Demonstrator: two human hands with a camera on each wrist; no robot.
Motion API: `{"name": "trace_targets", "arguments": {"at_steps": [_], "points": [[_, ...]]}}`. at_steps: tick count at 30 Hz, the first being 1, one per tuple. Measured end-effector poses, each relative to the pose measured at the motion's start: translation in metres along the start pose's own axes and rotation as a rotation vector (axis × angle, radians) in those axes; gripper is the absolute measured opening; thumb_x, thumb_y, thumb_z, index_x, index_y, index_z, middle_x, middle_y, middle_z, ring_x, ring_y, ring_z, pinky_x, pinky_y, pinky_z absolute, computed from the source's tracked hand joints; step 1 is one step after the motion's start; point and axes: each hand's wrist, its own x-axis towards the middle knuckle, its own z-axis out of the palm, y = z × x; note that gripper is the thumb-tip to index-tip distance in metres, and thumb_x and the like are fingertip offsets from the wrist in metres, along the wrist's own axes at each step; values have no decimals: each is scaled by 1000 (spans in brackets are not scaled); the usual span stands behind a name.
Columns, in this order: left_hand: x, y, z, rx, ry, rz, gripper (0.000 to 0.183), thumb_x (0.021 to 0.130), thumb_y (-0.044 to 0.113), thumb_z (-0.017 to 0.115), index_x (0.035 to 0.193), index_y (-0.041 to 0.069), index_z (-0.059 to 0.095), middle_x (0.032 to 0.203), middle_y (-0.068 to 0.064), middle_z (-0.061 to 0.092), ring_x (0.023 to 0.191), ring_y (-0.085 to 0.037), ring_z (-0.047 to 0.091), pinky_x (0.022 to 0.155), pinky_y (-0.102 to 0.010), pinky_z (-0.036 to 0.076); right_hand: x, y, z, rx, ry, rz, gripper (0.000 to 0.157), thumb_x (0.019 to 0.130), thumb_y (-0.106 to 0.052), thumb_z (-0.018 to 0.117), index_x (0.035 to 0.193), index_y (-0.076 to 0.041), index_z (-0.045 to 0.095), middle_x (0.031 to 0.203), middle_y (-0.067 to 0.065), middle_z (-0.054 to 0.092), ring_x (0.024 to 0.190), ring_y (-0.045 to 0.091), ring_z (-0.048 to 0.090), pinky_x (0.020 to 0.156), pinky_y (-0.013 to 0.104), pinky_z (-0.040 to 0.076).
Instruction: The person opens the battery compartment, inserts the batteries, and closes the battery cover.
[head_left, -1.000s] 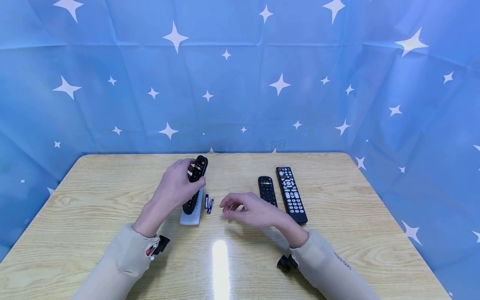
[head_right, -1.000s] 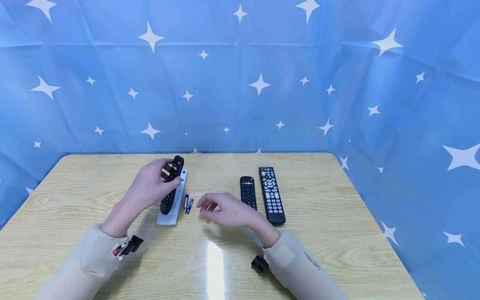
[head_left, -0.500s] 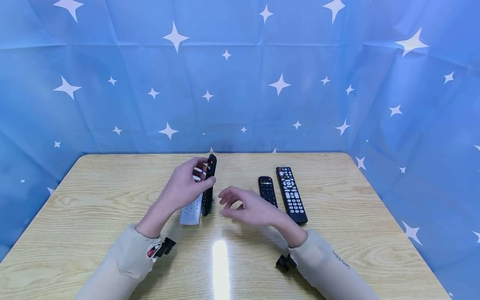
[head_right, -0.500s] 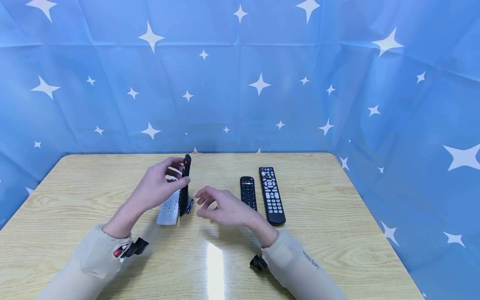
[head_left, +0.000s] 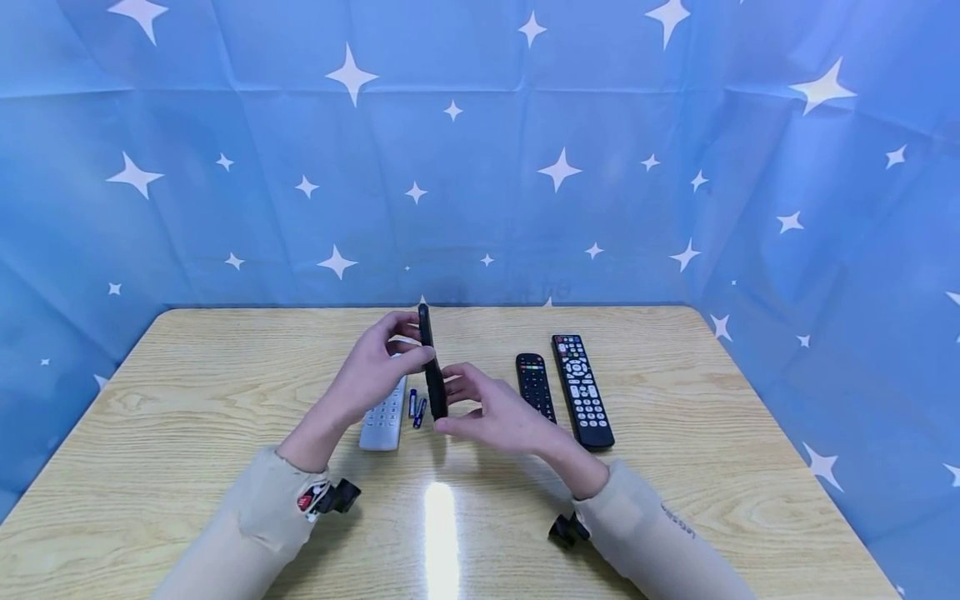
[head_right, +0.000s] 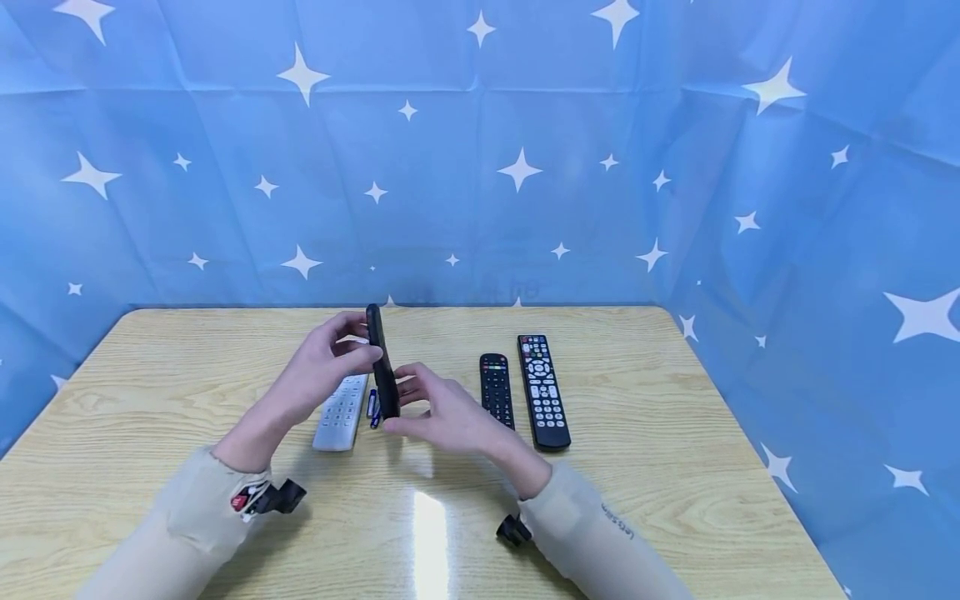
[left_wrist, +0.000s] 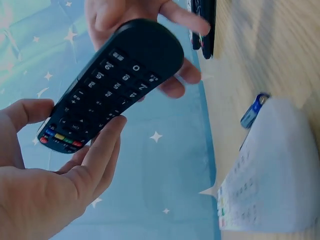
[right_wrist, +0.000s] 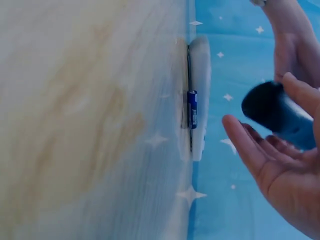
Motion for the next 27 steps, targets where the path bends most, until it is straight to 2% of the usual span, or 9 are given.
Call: {"name": "trace_targets", "arguments": {"at_steps": [4,9,13,17,23,27], "points": [[3,-3,2,-113,0,-13,50,99,4,64,144,-5,44,125,-22,52,106,-30,65,92,-38,58,1,-1,1,34,35,9,61,95,-18,77,146,-7,45,126,8,67,118,20,63,92,37,57],[5,-5,2,-150,3,-21,47,99,3,62,142,-7,45,125,-23,51,105,-31,65,90,-37,59,1,-3,0,23,74,22,60,93,-14,78,144,-5,48,120,9,68,114,22,64,93,41,57],[4,-6,0,-131,13,-47,44,101,7,61,140,-7,47,126,-23,52,105,-32,67,94,-41,57,0,-6,-2,-33,112,25,59,92,-18,80,142,-6,50,113,6,68,106,19,65,90,35,58],[4,-6,-1,-101,35,-67,44,101,11,63,141,-5,49,126,-22,55,102,-30,69,95,-39,56,0,-8,-2,-73,139,25,57,91,-20,81,140,-8,53,111,3,68,101,16,66,86,30,59],[7,-7,0,-147,94,-39,51,99,5,67,145,-2,46,125,-22,56,102,-29,70,87,-37,60,0,-10,-2,-146,187,21,61,90,-23,82,142,-10,52,116,1,65,96,13,66,82,27,59],[8,-9,1,-115,133,-42,58,98,9,71,148,0,43,126,-21,57,101,-28,71,88,-39,59,0,-9,0,-197,209,-15,65,90,-21,81,145,-10,48,113,3,67,93,12,66,80,26,59]]}}
